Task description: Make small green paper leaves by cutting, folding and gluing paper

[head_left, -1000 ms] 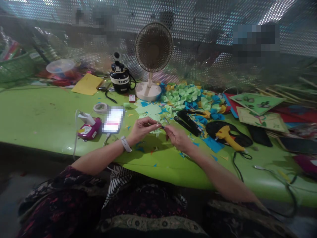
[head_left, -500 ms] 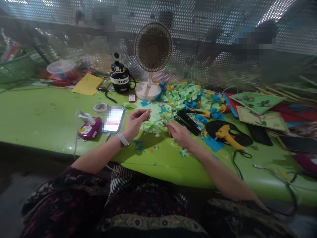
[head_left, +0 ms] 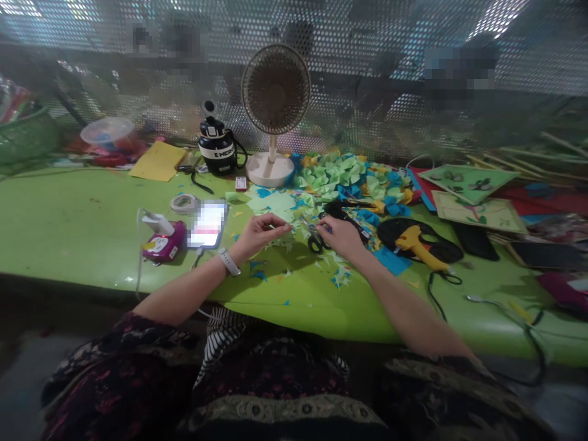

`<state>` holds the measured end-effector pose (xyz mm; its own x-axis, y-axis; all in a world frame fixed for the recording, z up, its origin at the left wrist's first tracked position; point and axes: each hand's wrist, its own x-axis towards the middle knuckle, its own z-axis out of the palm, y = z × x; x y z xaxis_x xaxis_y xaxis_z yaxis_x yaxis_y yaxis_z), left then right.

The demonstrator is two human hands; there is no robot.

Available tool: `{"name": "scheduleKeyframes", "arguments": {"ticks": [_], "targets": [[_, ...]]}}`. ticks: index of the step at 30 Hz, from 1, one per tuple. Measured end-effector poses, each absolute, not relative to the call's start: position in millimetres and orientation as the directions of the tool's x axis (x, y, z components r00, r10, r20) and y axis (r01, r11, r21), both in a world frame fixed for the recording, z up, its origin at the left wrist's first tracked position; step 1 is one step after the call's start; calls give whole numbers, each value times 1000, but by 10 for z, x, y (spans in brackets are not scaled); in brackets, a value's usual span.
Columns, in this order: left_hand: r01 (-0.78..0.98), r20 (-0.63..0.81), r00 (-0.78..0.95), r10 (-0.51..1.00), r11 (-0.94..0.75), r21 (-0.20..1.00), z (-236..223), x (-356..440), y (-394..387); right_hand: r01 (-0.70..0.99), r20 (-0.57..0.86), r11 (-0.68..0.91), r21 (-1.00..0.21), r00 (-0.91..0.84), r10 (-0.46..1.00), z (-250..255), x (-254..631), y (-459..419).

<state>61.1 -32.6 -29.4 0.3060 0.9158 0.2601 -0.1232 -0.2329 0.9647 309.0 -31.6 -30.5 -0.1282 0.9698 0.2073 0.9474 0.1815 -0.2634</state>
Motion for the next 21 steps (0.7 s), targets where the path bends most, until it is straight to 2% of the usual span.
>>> {"name": "scheduleKeyframes", "arguments": {"ticks": [2,4,7,9,11,14,21], "targets": [[-90,283,327,901,-268,959,-297,609,-328,959,250,190,-209,-135,959,-326,3084,-322],[-32,325,350,879,-336,941,-297,610,-336,957,361,247,-152,-179,915,-331,3064,-348],[89,397,380,835,-460,883,-302,615,-353,891,532,435,-130,-308,789,-288,2992,-436],[165,431,403,808,-527,834,-318,617,-361,806,588,576,-135,-403,701,-241,2922,-517],[215,469,427,773,-591,777,-343,617,-363,736,605,670,-100,-490,628,-202,2854,-593],[243,534,465,706,-682,690,-378,614,-362,690,607,723,-41,-557,567,-187,2791,-663],[310,571,528,629,-769,560,-383,610,-374,695,558,719,2,-597,576,-235,2783,-670]]}}
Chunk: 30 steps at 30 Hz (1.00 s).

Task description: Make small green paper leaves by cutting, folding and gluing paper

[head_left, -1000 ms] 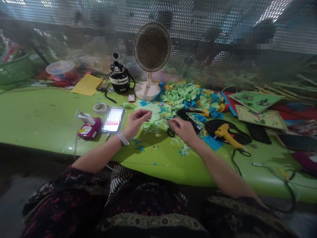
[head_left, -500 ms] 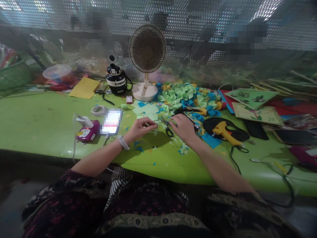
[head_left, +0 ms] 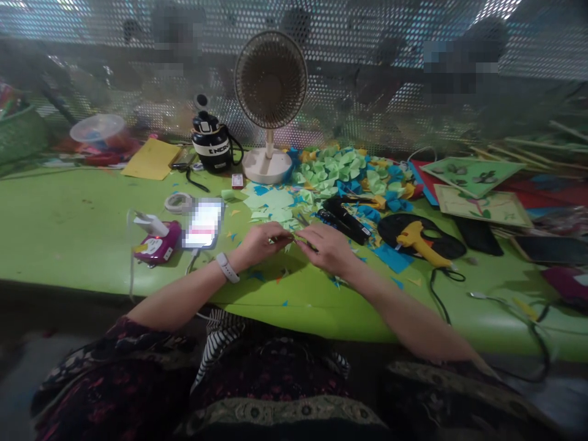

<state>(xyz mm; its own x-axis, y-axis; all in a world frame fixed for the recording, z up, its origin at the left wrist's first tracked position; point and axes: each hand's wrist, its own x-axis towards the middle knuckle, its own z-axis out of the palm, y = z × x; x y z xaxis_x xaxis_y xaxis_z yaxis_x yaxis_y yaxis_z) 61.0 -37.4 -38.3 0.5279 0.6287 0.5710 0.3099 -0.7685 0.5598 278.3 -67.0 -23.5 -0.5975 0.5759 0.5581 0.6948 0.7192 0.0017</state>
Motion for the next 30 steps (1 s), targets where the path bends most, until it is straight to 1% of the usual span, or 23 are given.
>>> {"name": "scheduleKeyframes", "arguments": {"ticks": [5,8,11,13,14,16,19,21,23,26,30], "targets": [[353,560,550,620,-780,517,-387,610,-372,677,547,735,19,-623,560,-224,2766,-678],[362,568,549,613,-787,499,-397,612,-373,680,534,733,7,-622,572,-236,2758,-678],[344,569,556,606,-791,507,-348,601,-394,686,528,726,-43,-601,599,-254,2765,-673],[309,560,563,608,-783,540,-274,579,-410,689,525,717,-107,-573,629,-258,2778,-668],[292,569,541,619,-773,563,-233,564,-412,689,519,710,-146,-557,648,-257,2787,-665],[303,599,424,679,-730,613,-163,528,-393,679,483,700,-222,-547,684,-253,2804,-659],[400,609,271,746,-662,634,-123,467,-309,626,367,727,-283,-629,685,-256,2821,-649],[476,554,259,791,-604,640,-133,429,-243,600,281,750,-277,-696,661,-266,2826,-646],[546,469,297,831,-551,631,-147,400,-198,604,219,759,-243,-728,649,-276,2830,-645],[630,356,366,860,-510,585,-140,377,-187,626,181,755,-195,-734,655,-274,2838,-647],[708,301,401,865,-501,498,-107,359,-210,642,165,737,-211,-720,674,-241,2842,-659]]}}
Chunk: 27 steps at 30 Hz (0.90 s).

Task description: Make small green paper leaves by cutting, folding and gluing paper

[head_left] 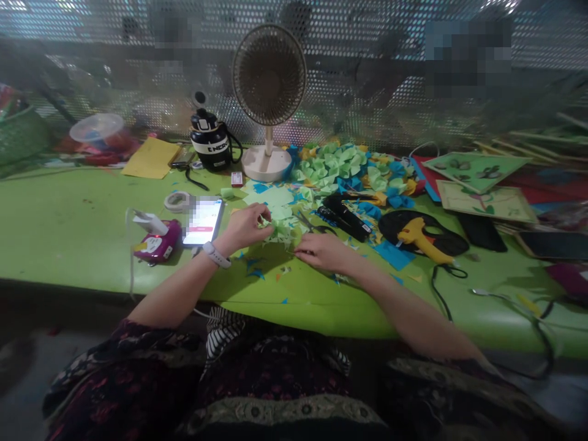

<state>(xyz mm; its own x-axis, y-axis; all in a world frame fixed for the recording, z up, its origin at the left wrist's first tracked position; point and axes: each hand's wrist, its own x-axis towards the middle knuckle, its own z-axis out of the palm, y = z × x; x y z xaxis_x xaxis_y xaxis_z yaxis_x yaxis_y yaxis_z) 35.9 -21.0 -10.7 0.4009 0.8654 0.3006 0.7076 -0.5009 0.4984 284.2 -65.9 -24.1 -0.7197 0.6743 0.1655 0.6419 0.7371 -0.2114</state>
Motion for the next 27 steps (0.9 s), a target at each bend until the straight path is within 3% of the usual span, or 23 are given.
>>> {"name": "scheduleKeyframes", "arguments": {"ticks": [6,9,16,22,27], "targets": [[751,248,477,844,-537,385,-164,320,-145,663,243,718,-213,-676,696,-185,2872,-636],[759,261,483,836,-548,352,-235,325,-109,734,310,644,-214,-574,758,-129,2971,-572],[761,263,447,855,-518,390,-367,359,-89,903,448,364,-229,-234,863,-1,3375,-347],[726,365,380,850,-519,452,-321,368,-93,950,379,219,-222,-123,917,8,3507,-272],[640,416,310,855,-511,573,-281,394,-104,955,392,185,-233,-82,916,13,3545,-257]]}}
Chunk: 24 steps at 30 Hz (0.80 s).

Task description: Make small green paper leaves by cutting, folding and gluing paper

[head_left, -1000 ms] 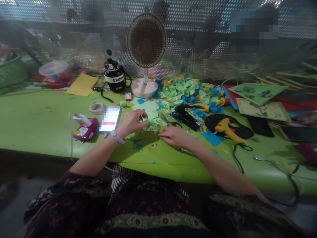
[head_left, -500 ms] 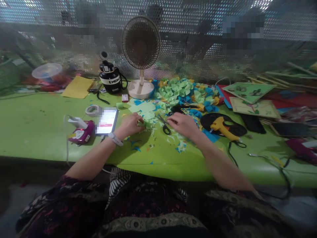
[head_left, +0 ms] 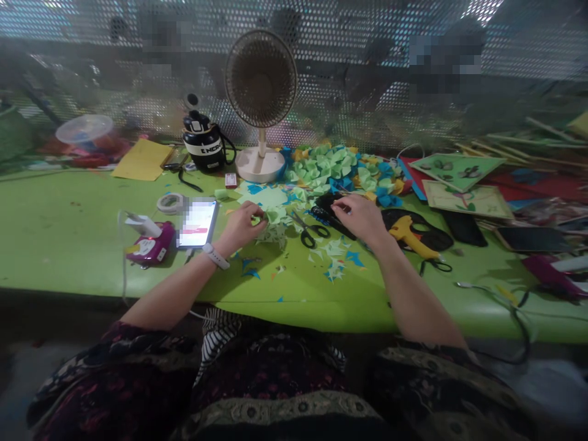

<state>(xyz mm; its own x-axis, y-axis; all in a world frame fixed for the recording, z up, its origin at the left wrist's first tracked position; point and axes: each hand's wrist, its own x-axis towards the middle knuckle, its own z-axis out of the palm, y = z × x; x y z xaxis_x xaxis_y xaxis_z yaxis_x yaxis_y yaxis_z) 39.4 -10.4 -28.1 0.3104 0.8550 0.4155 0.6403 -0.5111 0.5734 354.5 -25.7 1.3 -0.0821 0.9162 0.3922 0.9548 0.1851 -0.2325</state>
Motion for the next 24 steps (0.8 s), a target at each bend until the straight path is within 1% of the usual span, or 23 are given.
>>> {"name": "scheduleKeyframes", "arguments": {"ticks": [6,9,11,14,17,21,22,23,24], "targets": [[521,365,273,890,-456,722,-337,434,-85,936,479,212,-280,-55,876,19,3665,-186],[456,312,257,915,-400,795,-366,436,-54,942,461,189,-276,-43,886,57,3724,-152],[440,281,240,929,-362,822,-363,434,-33,953,432,164,-254,-40,901,102,3782,-160],[439,275,236,932,-354,826,-327,432,-13,974,376,126,-188,-47,926,184,3938,-241],[412,257,247,934,-342,845,-276,419,-9,993,300,51,-106,-16,954,247,4188,-385],[351,204,258,944,-288,891,-207,324,-21,995,143,-91,41,84,986,248,4606,-580],[348,186,259,948,-271,897,-188,286,-28,992,108,-101,71,93,990,231,4705,-619],[352,171,256,952,-256,900,-168,245,-36,990,69,-106,89,100,993,209,4795,-654],[357,154,253,955,-240,903,-148,205,-47,989,63,-117,87,111,992,183,4871,-685]]}}
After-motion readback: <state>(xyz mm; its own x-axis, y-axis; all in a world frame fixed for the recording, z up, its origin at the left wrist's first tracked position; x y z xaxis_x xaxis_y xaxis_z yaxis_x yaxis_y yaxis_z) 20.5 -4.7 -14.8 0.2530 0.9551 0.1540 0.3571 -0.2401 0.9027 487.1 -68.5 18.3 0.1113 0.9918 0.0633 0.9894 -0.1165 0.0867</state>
